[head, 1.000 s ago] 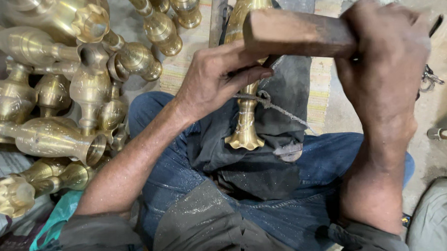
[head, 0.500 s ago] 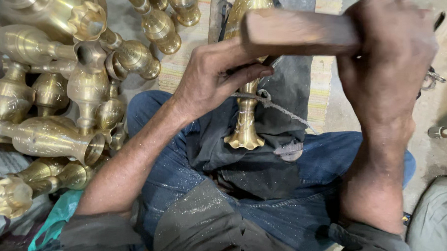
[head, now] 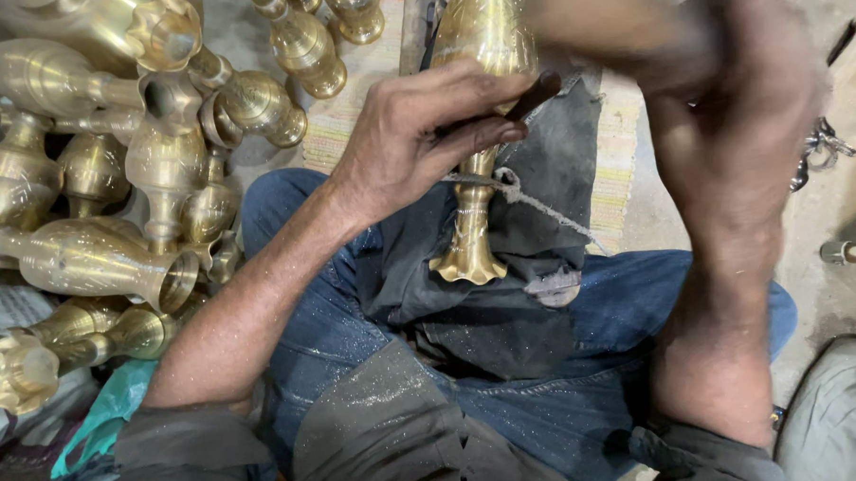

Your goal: The person sits cross-legged on the floor holding a brass vase upright against their lap. They hold a metal punch against the vase's surface with one hand and strike it with a wooden mallet in the other hand, working around the vase's body to shape or decorate it.

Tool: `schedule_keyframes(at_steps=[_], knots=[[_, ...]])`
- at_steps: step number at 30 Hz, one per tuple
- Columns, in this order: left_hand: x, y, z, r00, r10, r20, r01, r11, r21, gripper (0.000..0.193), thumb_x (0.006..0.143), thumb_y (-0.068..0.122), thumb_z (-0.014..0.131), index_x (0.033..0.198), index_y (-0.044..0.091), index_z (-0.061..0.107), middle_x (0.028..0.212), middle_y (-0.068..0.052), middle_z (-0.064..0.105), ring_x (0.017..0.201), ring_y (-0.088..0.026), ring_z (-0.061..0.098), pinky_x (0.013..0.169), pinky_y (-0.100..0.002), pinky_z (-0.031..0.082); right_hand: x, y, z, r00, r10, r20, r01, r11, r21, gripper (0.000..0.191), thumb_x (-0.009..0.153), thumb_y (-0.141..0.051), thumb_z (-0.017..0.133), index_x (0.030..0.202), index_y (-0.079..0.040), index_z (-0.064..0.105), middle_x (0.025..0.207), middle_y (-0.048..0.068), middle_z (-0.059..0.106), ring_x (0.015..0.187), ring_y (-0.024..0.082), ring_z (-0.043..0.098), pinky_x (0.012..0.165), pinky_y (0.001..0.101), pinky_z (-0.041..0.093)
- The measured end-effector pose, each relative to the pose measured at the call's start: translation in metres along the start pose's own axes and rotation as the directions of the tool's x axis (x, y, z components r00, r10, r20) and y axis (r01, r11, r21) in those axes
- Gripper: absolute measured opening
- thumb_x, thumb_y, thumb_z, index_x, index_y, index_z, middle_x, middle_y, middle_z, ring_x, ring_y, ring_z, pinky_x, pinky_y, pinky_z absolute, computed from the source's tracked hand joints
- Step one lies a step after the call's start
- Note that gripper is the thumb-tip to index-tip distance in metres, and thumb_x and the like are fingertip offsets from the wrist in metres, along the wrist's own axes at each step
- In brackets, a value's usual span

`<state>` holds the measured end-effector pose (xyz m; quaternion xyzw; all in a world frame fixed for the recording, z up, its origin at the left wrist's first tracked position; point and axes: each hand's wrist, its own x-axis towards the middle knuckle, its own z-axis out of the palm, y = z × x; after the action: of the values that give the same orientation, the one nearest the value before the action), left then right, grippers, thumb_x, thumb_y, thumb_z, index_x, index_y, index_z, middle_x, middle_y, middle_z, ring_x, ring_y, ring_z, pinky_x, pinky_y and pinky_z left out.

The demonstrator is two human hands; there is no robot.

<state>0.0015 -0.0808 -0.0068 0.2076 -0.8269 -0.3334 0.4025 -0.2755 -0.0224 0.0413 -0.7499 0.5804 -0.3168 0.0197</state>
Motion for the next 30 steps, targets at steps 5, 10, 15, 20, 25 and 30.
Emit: schedule_keyframes(at_steps=[5, 10, 15, 20, 25, 30], knots=[[0.001, -0.003, 0.001, 0.999, 0.052, -0.005, -0.052, 0.997, 0.058, 0.036, 0.105, 0.016, 0.078, 0.138, 0.010, 0.066, 0.121, -0.004, 0.074, 0.104, -0.016, 0.078, 0.090, -0.031, 0.065, 0.002, -0.007, -0.003, 0.991, -0.112, -0.073, 0.096, 0.975, -0.202, 0.025, 0.088, 0.005, 0.076, 0.108, 0.000, 0.062, 0.097, 0.014, 0.067, 0.090, 0.031, 0.065, 0.078, 0.0398, 0.049], [-0.001, -0.006, 0.001, 1.000, 0.028, 0.004, -0.028, 0.999, 0.024, 0.034, 0.106, 0.016, 0.076, 0.139, 0.011, 0.066, 0.120, -0.003, 0.075, 0.105, -0.016, 0.078, 0.094, -0.030, 0.067, 0.006, -0.019, -0.003, 0.997, 0.060, -0.050, -0.059, 0.998, 0.039, 0.015, 0.100, -0.006, 0.078, 0.103, -0.003, 0.064, 0.089, 0.009, 0.066, 0.080, 0.025, 0.064, 0.074, 0.0375, 0.048], [0.002, -0.004, -0.001, 1.000, -0.012, 0.021, 0.012, 1.000, 0.003, 0.036, 0.106, 0.013, 0.075, 0.140, 0.009, 0.065, 0.113, -0.004, 0.073, 0.100, -0.015, 0.078, 0.086, -0.029, 0.065, 0.008, -0.010, -0.001, 0.983, -0.168, -0.078, 0.155, 0.977, -0.148, 0.018, 0.095, 0.001, 0.076, 0.102, -0.001, 0.059, 0.090, 0.010, 0.062, 0.081, 0.025, 0.059, 0.074, 0.0381, 0.045], [0.004, -0.003, -0.002, 0.997, 0.075, -0.001, -0.075, 0.996, 0.045, 0.036, 0.103, 0.013, 0.077, 0.137, 0.010, 0.065, 0.107, -0.003, 0.071, 0.096, -0.015, 0.076, 0.083, -0.029, 0.064, 0.002, 0.010, 0.008, 0.998, -0.010, -0.058, 0.021, 0.979, 0.205, 0.016, 0.102, -0.003, 0.075, 0.106, 0.000, 0.059, 0.092, 0.008, 0.062, 0.080, 0.020, 0.059, 0.073, 0.0350, 0.045], [0.002, -0.004, -0.003, 0.997, 0.077, 0.002, -0.077, 0.997, 0.006, 0.035, 0.106, 0.012, 0.076, 0.139, 0.012, 0.064, 0.114, -0.003, 0.072, 0.102, -0.015, 0.078, 0.083, -0.026, 0.065, 0.000, 0.015, 0.011, 0.999, 0.045, -0.015, -0.038, 0.946, 0.321, 0.015, 0.108, -0.006, 0.073, 0.111, 0.001, 0.060, 0.094, 0.006, 0.062, 0.079, 0.016, 0.059, 0.071, 0.0318, 0.046], [0.002, -0.004, -0.003, 1.000, -0.005, 0.027, 0.005, 1.000, 0.013, 0.035, 0.104, 0.009, 0.077, 0.138, 0.008, 0.067, 0.107, -0.004, 0.072, 0.094, -0.015, 0.077, 0.080, -0.030, 0.062, 0.002, -0.004, 0.007, 0.998, 0.010, -0.062, 0.005, 0.972, 0.234, 0.011, 0.102, -0.002, 0.070, 0.108, -0.001, 0.061, 0.101, 0.008, 0.067, 0.087, 0.020, 0.063, 0.078, 0.0337, 0.049]])
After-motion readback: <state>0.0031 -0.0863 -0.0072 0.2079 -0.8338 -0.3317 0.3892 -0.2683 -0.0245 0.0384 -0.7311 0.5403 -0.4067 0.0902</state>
